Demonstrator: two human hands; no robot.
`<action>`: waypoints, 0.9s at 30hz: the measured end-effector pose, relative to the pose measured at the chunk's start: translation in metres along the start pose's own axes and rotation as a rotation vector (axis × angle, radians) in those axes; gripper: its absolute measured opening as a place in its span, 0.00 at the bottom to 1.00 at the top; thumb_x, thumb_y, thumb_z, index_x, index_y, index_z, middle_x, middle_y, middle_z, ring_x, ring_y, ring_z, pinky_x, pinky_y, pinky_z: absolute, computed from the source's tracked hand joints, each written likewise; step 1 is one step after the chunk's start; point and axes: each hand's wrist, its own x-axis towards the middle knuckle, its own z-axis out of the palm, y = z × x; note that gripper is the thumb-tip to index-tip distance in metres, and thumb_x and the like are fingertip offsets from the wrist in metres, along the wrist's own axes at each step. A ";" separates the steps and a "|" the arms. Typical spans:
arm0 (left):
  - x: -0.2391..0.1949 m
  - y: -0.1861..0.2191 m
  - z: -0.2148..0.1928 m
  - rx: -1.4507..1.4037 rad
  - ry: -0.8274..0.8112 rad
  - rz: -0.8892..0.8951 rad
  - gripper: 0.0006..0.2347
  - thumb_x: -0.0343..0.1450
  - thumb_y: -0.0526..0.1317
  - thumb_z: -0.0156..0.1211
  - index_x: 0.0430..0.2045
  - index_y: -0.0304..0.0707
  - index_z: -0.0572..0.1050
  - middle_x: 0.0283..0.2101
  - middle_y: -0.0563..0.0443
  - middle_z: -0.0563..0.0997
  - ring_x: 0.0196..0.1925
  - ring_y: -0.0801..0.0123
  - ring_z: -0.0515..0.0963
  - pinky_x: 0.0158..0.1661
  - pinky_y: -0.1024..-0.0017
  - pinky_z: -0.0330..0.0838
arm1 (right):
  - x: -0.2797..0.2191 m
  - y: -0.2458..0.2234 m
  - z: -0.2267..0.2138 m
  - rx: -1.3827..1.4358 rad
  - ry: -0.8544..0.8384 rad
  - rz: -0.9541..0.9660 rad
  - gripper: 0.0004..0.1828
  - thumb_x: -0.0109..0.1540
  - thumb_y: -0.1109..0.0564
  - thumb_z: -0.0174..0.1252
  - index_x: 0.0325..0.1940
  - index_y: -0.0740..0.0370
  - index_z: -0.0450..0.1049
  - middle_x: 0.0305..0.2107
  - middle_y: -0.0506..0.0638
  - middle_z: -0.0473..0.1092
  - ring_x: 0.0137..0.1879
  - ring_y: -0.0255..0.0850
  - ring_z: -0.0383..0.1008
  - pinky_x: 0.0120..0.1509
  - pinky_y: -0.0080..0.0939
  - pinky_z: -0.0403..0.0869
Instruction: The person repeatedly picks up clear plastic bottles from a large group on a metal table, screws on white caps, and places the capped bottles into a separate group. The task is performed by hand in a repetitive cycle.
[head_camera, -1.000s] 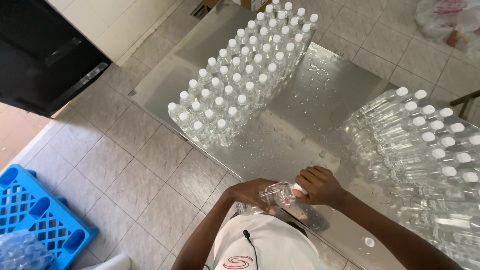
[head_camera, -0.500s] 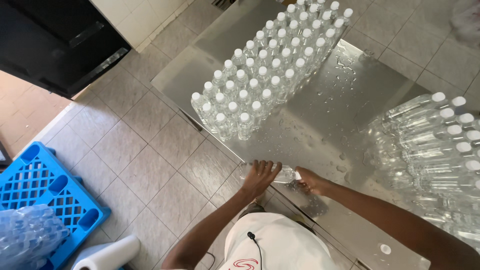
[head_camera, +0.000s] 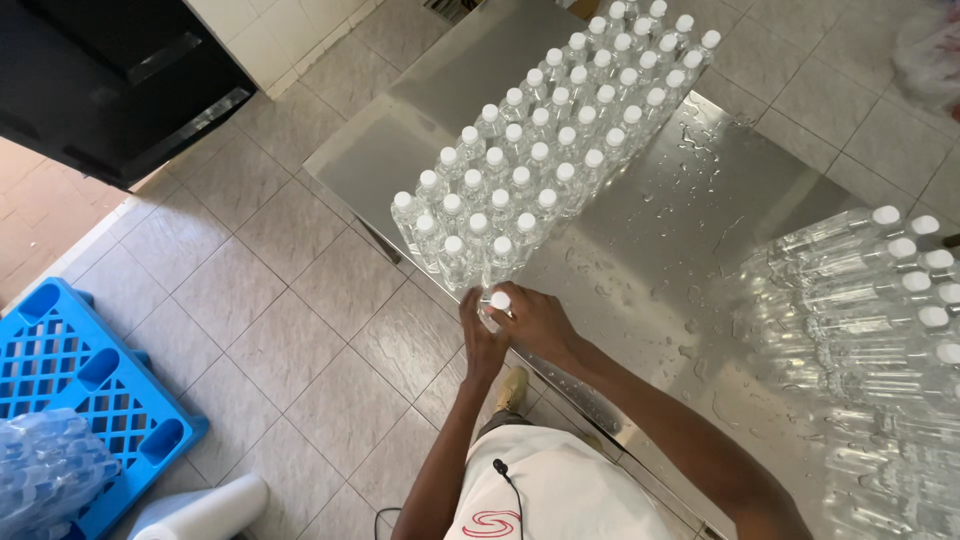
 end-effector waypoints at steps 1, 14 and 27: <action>0.001 -0.001 -0.009 0.001 0.002 -0.004 0.36 0.67 0.40 0.79 0.70 0.33 0.64 0.67 0.35 0.70 0.73 0.41 0.70 0.74 0.52 0.62 | 0.009 0.000 0.008 0.000 -0.004 -0.001 0.21 0.74 0.43 0.57 0.62 0.61 0.73 0.37 0.59 0.80 0.43 0.52 0.87 0.47 0.54 0.85; 0.083 -0.022 0.004 -0.564 0.297 -0.617 0.31 0.85 0.63 0.29 0.85 0.63 0.35 0.86 0.45 0.28 0.86 0.47 0.31 0.80 0.49 0.24 | 0.013 0.007 0.071 0.269 0.207 0.209 0.48 0.69 0.47 0.64 0.85 0.61 0.47 0.44 0.60 0.72 0.49 0.61 0.82 0.53 0.64 0.83; 0.089 -0.007 0.002 -0.586 0.267 -0.682 0.31 0.87 0.60 0.29 0.85 0.50 0.34 0.85 0.40 0.29 0.86 0.47 0.33 0.81 0.50 0.24 | 0.035 0.028 0.078 0.665 0.172 0.490 0.79 0.57 0.58 0.79 0.87 0.61 0.17 0.79 0.74 0.29 0.85 0.76 0.33 0.86 0.69 0.51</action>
